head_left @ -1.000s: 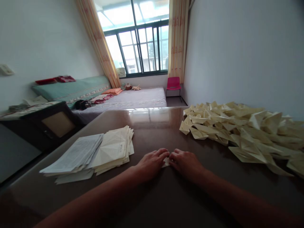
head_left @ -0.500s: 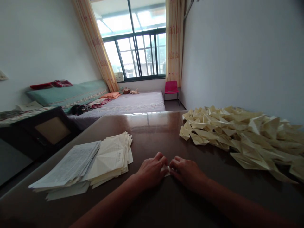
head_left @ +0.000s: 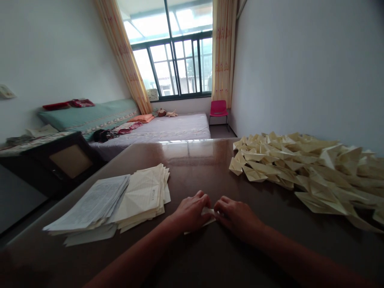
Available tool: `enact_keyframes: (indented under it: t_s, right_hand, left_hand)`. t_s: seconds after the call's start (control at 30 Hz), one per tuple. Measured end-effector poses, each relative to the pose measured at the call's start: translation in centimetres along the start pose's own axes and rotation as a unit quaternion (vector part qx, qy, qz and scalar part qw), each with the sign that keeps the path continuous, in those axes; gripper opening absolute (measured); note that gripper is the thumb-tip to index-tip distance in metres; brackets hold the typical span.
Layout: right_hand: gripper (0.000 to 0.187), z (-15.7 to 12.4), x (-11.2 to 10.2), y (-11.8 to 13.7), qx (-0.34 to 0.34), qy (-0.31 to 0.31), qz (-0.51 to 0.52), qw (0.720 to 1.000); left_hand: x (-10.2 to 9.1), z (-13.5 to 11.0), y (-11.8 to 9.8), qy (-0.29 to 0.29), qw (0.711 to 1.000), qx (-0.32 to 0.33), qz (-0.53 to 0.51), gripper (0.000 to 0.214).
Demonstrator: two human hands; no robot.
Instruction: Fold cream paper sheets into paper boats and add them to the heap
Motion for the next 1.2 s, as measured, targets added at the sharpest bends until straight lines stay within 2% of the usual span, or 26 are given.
enact_keyframes:
  t_s: [0.33, 0.57, 0.77, 0.87, 0.97, 1.07, 1.13, 1.2]
  right_hand:
    - [0.023, -0.1, 0.1, 0.2, 0.002, -0.007, 0.008, 1.0]
    - [0.023, 0.0, -0.2, 0.1, 0.014, -0.009, 0.035, 0.999]
    - [0.029, 0.2, -0.4, 0.0, 0.001, -0.004, 0.037, 0.999]
    - [0.028, 0.7, -0.5, -0.7, -0.006, -0.014, 0.034, 0.999]
    - [0.027, 1.3, -1.0, -1.8, 0.004, -0.036, 0.043, 0.998]
    - [0.028, 1.6, -1.5, -2.5, 0.001, -0.049, 0.038, 0.998]
    - [0.029, 1.6, -1.5, -2.5, -0.015, -0.039, 0.025, 0.999]
    - [0.03, 1.5, -1.3, -2.3, -0.038, -0.022, 0.012, 0.999]
  left_hand:
    - [0.3, -0.1, 0.2, -0.027, 0.999, -0.004, -0.043, 0.023]
    - [0.3, -0.6, -0.4, -0.046, 0.998, -0.023, -0.047, 0.01]
    - [0.0, -0.9, -0.8, -0.066, 0.996, -0.033, -0.059, 0.019]
    - [0.2, -0.8, -0.7, -0.099, 0.991, -0.039, -0.078, 0.017]
    - [0.5, -0.7, -0.2, -0.175, 0.979, -0.045, -0.094, 0.022]
    - [0.7, -0.6, 0.2, -0.244, 0.965, -0.025, -0.088, 0.026]
    - [0.8, -0.5, 0.2, -0.252, 0.964, -0.002, -0.081, 0.029]
    - [0.9, -0.4, 0.1, -0.232, 0.969, 0.017, -0.081, 0.03]
Point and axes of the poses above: each hand's wrist, its own z-axis towards the middle knuckle, its own x-axis out of the palm, y = z × x, the point moved 2 cm from there along z, towards the middle knuckle, and after that the axes turned 14 degrees about z, right-handed, at the moved point
